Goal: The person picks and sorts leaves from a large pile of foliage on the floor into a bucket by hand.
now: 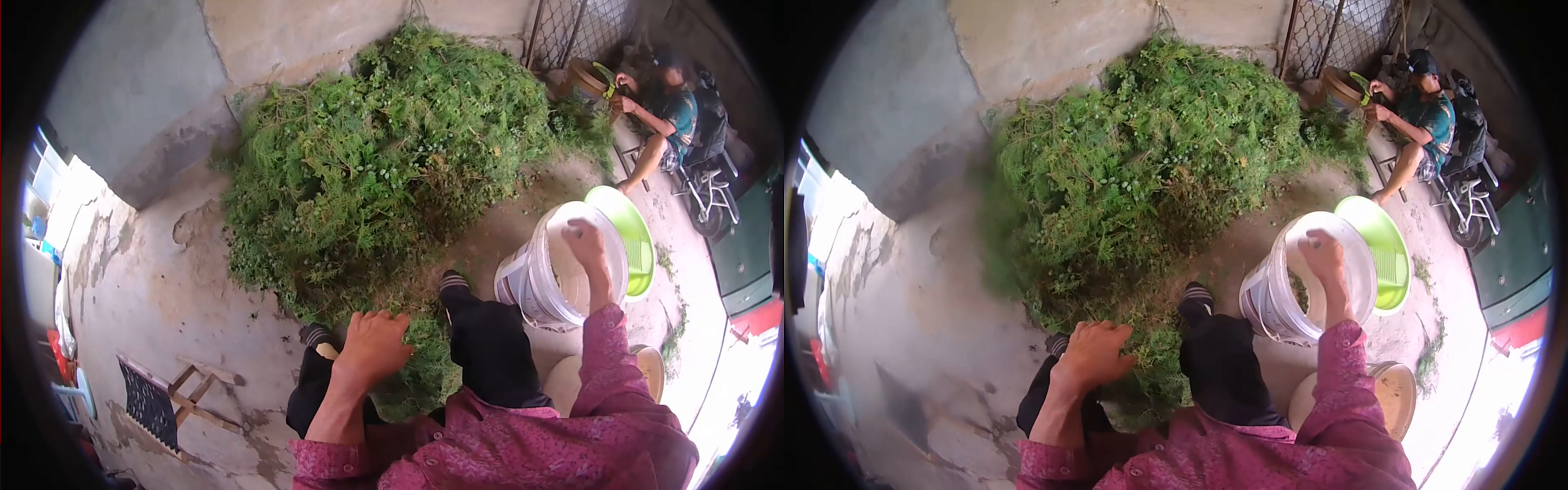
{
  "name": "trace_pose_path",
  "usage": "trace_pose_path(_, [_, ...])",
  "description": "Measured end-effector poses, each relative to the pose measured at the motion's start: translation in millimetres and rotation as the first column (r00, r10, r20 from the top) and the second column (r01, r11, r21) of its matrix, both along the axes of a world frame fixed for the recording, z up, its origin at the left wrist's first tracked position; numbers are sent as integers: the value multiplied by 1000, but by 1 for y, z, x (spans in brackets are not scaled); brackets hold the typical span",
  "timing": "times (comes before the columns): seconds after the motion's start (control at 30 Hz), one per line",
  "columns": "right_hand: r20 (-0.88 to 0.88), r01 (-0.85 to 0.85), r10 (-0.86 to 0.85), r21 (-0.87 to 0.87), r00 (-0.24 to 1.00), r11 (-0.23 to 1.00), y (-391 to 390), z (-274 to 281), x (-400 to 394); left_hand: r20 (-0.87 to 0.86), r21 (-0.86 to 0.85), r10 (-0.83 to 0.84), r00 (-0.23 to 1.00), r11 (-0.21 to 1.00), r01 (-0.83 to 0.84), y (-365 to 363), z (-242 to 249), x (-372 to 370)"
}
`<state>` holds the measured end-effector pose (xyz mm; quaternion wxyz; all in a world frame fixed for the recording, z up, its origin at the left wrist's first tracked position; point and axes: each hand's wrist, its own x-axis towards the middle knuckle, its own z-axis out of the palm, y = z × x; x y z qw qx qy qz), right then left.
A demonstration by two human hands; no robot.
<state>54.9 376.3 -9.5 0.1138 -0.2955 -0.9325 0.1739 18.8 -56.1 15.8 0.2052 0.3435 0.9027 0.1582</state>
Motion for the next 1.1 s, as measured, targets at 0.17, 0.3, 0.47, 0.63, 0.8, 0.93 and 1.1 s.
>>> trace_pose_path(0.17, [220,-196,129,315,967,929,-26,-9,2,64,-100,-13,998,995,19,12,-2,1])
trace_pose_path(0.3, [21,-476,477,119,879,872,-70,-15,-48,-10,-64,-36,999,997,35,18,-10,6])
trace_pose_path(0.47, [138,-676,691,-142,709,723,-123,-78,-115,-60,-146,-85,995,986,76,16,-8,24])
trace_pose_path(0.63, [376,-635,702,-305,605,710,-152,-181,-141,37,64,-35,999,997,32,7,-9,26])
trace_pose_path(0.8, [400,-496,592,-325,700,805,-144,-265,-159,-17,37,-24,1000,999,25,1,-11,10])
trace_pose_path(0.93, [425,-225,318,-256,848,940,-103,-271,-206,41,-59,-50,998,997,53,-2,-8,-18])
trace_pose_path(1.1, [407,33,52,-199,912,979,-42,-281,-269,137,-134,-42,990,989,61,-2,-20,-41])
